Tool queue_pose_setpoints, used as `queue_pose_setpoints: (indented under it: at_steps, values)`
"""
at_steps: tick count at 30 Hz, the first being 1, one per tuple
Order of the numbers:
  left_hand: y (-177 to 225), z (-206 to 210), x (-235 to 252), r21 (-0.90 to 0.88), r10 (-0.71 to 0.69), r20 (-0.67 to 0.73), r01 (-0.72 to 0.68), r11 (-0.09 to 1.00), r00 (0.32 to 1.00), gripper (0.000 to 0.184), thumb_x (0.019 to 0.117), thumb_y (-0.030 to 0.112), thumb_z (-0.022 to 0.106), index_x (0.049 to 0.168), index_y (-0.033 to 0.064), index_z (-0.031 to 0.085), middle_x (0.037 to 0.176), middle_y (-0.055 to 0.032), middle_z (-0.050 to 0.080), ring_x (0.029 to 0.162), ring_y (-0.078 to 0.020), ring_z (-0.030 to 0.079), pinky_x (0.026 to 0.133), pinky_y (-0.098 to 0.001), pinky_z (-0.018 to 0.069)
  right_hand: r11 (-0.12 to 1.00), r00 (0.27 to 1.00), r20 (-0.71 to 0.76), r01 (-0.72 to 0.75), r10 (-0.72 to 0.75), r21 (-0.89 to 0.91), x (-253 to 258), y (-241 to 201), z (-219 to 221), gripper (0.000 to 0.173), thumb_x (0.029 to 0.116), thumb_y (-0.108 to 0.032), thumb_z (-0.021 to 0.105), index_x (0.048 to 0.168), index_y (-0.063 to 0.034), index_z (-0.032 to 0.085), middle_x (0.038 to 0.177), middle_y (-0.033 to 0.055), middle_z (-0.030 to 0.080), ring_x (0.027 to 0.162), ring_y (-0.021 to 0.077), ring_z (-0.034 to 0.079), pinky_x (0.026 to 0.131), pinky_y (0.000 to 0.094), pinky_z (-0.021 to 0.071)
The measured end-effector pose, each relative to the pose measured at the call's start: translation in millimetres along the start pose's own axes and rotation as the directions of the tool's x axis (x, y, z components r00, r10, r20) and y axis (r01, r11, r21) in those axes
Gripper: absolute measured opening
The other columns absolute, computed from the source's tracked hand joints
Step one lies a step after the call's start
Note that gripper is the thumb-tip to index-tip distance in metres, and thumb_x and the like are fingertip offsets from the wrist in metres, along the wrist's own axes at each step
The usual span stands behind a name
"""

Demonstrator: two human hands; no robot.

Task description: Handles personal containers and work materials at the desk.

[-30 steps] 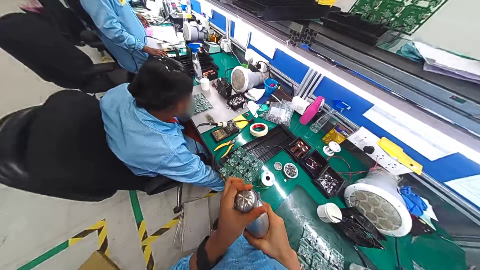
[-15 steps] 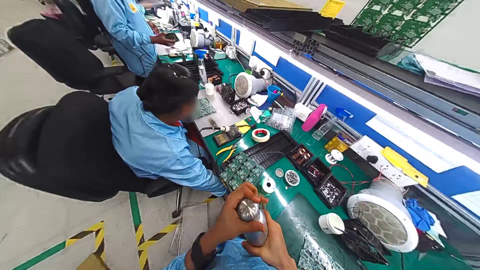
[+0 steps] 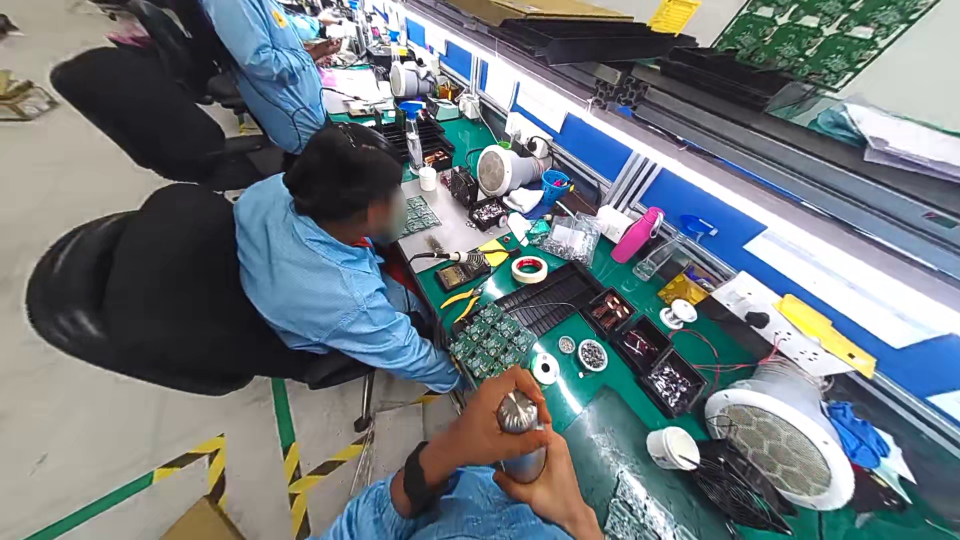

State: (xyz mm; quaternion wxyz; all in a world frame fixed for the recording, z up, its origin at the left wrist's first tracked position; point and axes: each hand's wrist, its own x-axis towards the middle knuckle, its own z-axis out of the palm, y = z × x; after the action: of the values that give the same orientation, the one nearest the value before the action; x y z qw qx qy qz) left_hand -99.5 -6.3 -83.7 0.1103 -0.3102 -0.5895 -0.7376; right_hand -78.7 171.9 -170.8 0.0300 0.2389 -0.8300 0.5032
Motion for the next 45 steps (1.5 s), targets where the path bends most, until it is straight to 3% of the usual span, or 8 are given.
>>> queue_pose_setpoints:
  at_steps: [4,13,18,24,31,35,39,45]
  values:
    - [-8.1,19.5,-1.6,0.172,0.07,-0.273,-0.023,0.985,0.959,0.027,0.0865,0.009,0.074,0.11,0.0109,0.061,0.098,0.0023,0.071,0.094,-0.0023,0.07,0.086,-0.0218,0.0592,0.999,0.998,-0.057,-0.025,0.023,-0.034,3.2,-2.6,3.1,0.084,0.0626,-0.054,0.085,0.118,0.0059,0.066,0.093,0.0129,0.076,0.083,0.0167,0.074,0.074,0.0392,0.0602]
    - [-6.4,-38.6,6.8,-0.246,-0.011,0.289,0.085,0.966,0.957,0.053,0.0826,0.041,0.083,0.125,0.0137,0.068,0.128,0.0025,0.067,0.118,-0.0061,0.062,0.102,-0.0251,0.0515,0.996,0.995,0.065,0.077,-0.075,-0.033,5.2,-6.8,-1.7,0.079,0.0628,-0.053,0.084,0.114,0.0053,0.068,0.089,0.0144,0.076,0.08,0.0198,0.075,0.069,0.0417,0.0594]
    - [-9.3,-35.7,0.3,-0.184,-0.047,0.135,0.072,0.98,0.99,0.048,0.0829,0.035,0.084,0.127,0.0206,0.07,0.125,0.0059,0.07,0.114,-0.0065,0.067,0.098,-0.0275,0.0568,0.998,1.0,0.017,0.012,-0.011,-0.068,5.8,-7.2,-1.5,0.086,0.0613,-0.054,0.084,0.121,0.0054,0.066,0.09,0.0138,0.076,0.079,0.0217,0.075,0.068,0.0451,0.0595]
    - [-16.8,19.9,-3.8,0.262,0.095,-0.433,0.025,0.965,0.896,0.026,0.0873,0.012,0.074,0.111,0.0057,0.066,0.103,-0.0017,0.073,0.098,-0.0055,0.071,0.089,-0.0244,0.0589,0.991,0.993,-0.093,-0.08,0.071,-0.105,10.9,-9.1,8.2,0.088,0.0606,-0.055,0.084,0.122,0.0058,0.065,0.092,0.0138,0.076,0.08,0.0242,0.075,0.069,0.0482,0.0594]
    - [6.9,22.8,12.7,0.665,0.095,-0.408,0.225,0.712,0.908,0.026,0.0851,0.016,0.071,0.104,-0.0033,0.071,0.096,-0.0154,0.073,0.086,-0.015,0.071,0.078,-0.0256,0.0577,0.983,0.986,-0.145,-0.105,0.084,-0.148,15.0,-14.9,14.0,0.091,0.0601,-0.055,0.081,0.122,0.0093,0.065,0.09,0.0151,0.076,0.078,0.0259,0.075,0.067,0.049,0.059]
    - [-6.4,-1.6,16.2,0.212,0.053,-0.15,-0.02,0.977,0.987,0.017,0.0859,0.006,0.071,0.101,-0.0003,0.067,0.094,-0.0056,0.071,0.09,-0.0042,0.068,0.084,-0.0196,0.0561,0.995,0.993,-0.108,-0.059,0.051,-0.076,12.8,-8.2,11.2,0.089,0.0613,-0.056,0.084,0.119,0.0096,0.064,0.089,0.0142,0.076,0.079,0.0203,0.074,0.07,0.0434,0.0598]
    - [-14.2,-22.6,24.2,-0.436,0.063,0.315,0.086,0.896,0.947,0.02,0.091,0.016,0.075,0.11,0.0152,0.068,0.102,0.0052,0.072,0.094,-0.0025,0.069,0.085,-0.0216,0.0566,0.997,0.999,-0.01,0.041,-0.041,0.07,10.0,-7.1,7.9,0.079,0.0614,-0.051,0.086,0.109,0.0095,0.068,0.091,0.0146,0.076,0.085,0.013,0.074,0.078,0.0343,0.0594]
    - [-0.9,-27.2,25.8,-0.271,-0.043,0.321,0.136,0.953,0.946,0.039,0.0885,0.026,0.079,0.122,0.0105,0.065,0.119,0.0004,0.07,0.111,-0.006,0.065,0.097,-0.0256,0.0539,0.991,1.0,0.002,0.022,-0.022,0.13,5.2,-4.4,5.1,0.086,0.0627,-0.047,0.09,0.119,0.0115,0.063,0.104,0.0141,0.075,0.099,0.0078,0.071,0.092,0.0283,0.0566]
